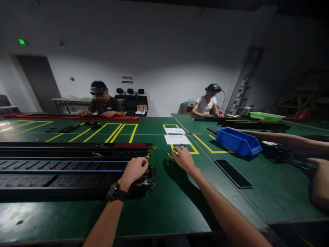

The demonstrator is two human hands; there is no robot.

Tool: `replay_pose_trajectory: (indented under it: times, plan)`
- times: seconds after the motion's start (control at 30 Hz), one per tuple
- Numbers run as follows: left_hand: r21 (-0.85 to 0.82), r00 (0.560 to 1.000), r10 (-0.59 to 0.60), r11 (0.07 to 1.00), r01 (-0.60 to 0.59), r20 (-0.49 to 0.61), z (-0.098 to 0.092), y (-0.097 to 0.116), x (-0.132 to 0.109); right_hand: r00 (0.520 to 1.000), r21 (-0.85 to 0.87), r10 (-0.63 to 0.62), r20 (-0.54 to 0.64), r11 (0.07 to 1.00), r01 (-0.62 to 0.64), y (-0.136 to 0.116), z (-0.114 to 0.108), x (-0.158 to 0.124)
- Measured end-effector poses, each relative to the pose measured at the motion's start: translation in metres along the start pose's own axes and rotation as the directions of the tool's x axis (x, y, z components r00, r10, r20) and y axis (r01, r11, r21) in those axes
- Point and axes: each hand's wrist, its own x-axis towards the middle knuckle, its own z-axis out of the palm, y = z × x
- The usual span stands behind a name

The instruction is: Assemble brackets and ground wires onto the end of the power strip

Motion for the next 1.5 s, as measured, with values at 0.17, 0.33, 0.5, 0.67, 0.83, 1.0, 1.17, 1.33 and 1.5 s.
replay_pose_trajectory:
  times: [0.17, 0.33, 0.5, 0.67, 0.83, 1.0, 1.17, 1.33, 1.5]
  plan:
    - [0.1, 0.997, -0.058, 0.994, 0.053, 0.046, -0.001, 0.005, -0.002, 0.84, 0.476, -0.528, 0.127, 0.775, 0.415, -0.068, 0.006, -0.017]
    - [0.109, 0.996, -0.084, 0.991, 0.081, 0.029, -0.003, 0.009, -0.004, 0.932, 0.454, -0.352, 0.088, 0.847, 0.277, -0.08, 0.003, -0.018]
    - [0.108, 0.995, -0.102, 0.989, 0.101, 0.004, -0.004, 0.012, -0.007, 0.989, 0.453, -0.09, 0.117, 0.891, 0.027, -0.031, -0.003, 0.0]
    - [0.079, 0.993, -0.113, 0.99, 0.114, -0.025, -0.002, 0.011, -0.008, 0.969, 0.445, -0.006, 0.246, 0.889, -0.108, 0.022, -0.004, 0.013]
    - [0.063, 1.0, -0.013, 0.998, 0.013, -0.013, 0.0, 0.01, -0.009, 0.929, 0.321, 0.136, 0.345, 0.913, -0.253, 0.049, -0.007, 0.018]
    - [0.157, 0.996, 0.013, 0.988, 0.0, -0.084, 0.001, 0.009, -0.011, 0.931, 0.252, 0.188, 0.313, 0.928, -0.273, 0.06, -0.007, 0.017]
    - [0.067, 0.991, -0.006, 0.998, 0.015, -0.132, -0.006, 0.007, -0.009, 0.941, 0.152, 0.193, 0.279, 0.959, -0.241, 0.058, -0.01, 0.014]
    - [0.048, 0.975, 0.124, 0.992, -0.117, -0.185, -0.01, 0.04, -0.008, 0.948, -0.013, 0.099, 0.303, 0.995, -0.1, 0.05, -0.017, 0.013]
    - [0.236, 0.951, 0.299, 0.921, -0.31, 0.082, 0.007, 0.095, -0.001, 0.94, -0.097, 0.149, 0.306, 0.987, -0.125, 0.046, -0.02, 0.01]
